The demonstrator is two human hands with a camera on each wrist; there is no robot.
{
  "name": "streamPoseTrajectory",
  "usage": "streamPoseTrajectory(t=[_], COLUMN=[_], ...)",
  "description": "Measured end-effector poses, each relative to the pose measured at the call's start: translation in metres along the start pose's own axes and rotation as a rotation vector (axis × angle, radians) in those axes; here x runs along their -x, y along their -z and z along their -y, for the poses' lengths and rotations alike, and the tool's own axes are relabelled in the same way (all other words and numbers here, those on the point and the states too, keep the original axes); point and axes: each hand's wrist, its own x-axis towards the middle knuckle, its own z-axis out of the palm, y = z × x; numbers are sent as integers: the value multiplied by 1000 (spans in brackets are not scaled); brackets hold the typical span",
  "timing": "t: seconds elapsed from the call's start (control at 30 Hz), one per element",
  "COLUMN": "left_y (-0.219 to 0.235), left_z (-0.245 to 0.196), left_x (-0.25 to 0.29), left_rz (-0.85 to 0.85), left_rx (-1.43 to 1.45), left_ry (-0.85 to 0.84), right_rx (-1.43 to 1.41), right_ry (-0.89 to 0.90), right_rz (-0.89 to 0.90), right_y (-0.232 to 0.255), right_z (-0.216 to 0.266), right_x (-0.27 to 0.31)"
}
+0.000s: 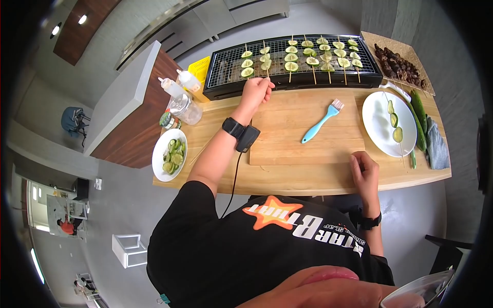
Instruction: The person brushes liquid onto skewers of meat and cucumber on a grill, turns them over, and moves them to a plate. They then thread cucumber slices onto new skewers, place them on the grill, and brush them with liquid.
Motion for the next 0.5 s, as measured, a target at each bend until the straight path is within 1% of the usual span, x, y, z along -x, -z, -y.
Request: streamPoseTrajectory(t=[0.13, 0.23, 0.33, 0.43, 0.5], left_y=[3, 6, 13, 24, 36], left_z=[7, 5, 6, 23, 35], left_x=[5, 16, 23, 20, 10], left_rz=[55, 68, 100, -41, -128], left_rx=[-57, -49, 176, 447, 603], left_ry=[-10, 52, 251, 334, 335], right_rx=[7, 6, 4, 5, 8], right_ry=[12, 1, 3, 11, 9], right_rz=[-3, 8, 13, 6, 5], right_y=[0, 1, 1, 1, 1], right_z=[0, 0, 0, -1, 1], right_x=[0, 0, 0, -1, -1])
